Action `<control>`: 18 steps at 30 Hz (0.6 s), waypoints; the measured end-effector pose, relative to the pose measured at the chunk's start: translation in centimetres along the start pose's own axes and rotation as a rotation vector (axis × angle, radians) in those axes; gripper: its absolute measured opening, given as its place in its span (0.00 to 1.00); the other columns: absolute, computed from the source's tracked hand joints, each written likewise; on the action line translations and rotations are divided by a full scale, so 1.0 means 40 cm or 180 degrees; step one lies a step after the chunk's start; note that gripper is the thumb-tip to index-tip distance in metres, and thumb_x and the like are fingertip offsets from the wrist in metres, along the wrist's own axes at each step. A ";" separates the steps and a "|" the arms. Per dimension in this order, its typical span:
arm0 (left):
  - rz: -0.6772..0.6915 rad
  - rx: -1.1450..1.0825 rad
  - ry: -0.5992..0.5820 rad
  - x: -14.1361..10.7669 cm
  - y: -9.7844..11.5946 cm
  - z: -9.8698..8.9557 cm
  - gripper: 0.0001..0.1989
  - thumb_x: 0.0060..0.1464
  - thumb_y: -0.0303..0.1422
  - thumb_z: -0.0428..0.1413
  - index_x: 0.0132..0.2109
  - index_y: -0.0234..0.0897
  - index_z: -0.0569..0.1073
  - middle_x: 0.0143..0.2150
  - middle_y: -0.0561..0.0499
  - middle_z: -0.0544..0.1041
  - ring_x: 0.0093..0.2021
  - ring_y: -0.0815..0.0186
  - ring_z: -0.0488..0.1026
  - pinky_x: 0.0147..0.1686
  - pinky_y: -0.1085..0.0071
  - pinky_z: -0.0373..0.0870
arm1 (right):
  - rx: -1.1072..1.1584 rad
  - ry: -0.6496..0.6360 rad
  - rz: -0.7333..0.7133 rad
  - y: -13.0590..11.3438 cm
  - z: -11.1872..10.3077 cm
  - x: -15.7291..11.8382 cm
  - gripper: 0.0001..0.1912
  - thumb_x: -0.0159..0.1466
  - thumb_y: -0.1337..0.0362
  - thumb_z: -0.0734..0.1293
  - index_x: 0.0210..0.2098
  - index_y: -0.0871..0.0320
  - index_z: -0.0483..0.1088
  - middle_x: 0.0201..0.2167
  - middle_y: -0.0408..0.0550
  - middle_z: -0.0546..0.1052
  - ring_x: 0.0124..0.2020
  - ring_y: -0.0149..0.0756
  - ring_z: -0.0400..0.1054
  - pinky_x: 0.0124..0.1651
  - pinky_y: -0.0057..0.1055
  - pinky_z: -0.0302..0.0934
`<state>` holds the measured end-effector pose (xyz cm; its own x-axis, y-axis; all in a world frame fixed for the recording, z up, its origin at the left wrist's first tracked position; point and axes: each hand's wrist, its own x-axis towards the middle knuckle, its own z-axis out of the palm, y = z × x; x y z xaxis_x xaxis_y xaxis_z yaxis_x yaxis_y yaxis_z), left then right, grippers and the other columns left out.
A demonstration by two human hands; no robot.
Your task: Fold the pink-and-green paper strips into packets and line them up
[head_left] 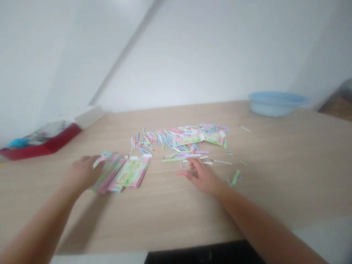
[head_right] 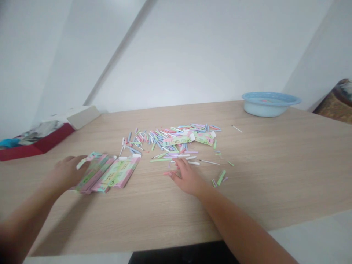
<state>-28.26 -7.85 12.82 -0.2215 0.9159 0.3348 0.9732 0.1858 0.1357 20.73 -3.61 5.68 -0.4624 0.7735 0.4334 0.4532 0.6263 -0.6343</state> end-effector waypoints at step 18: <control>0.2644 -0.1518 -0.1080 -0.250 0.612 0.216 0.29 0.67 0.37 0.50 0.72 0.43 0.60 0.73 0.41 0.61 0.74 0.50 0.55 0.71 0.47 0.57 | -0.1125 0.0269 0.0523 0.063 -0.160 0.101 0.20 0.70 0.60 0.65 0.60 0.56 0.66 0.59 0.56 0.73 0.62 0.44 0.66 0.64 0.43 0.60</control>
<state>-1.68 -9.38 4.76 0.6150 0.7572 0.2203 0.6686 -0.6488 0.3634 24.89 1.72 9.91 -0.3043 0.8622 0.4049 0.7570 0.4769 -0.4467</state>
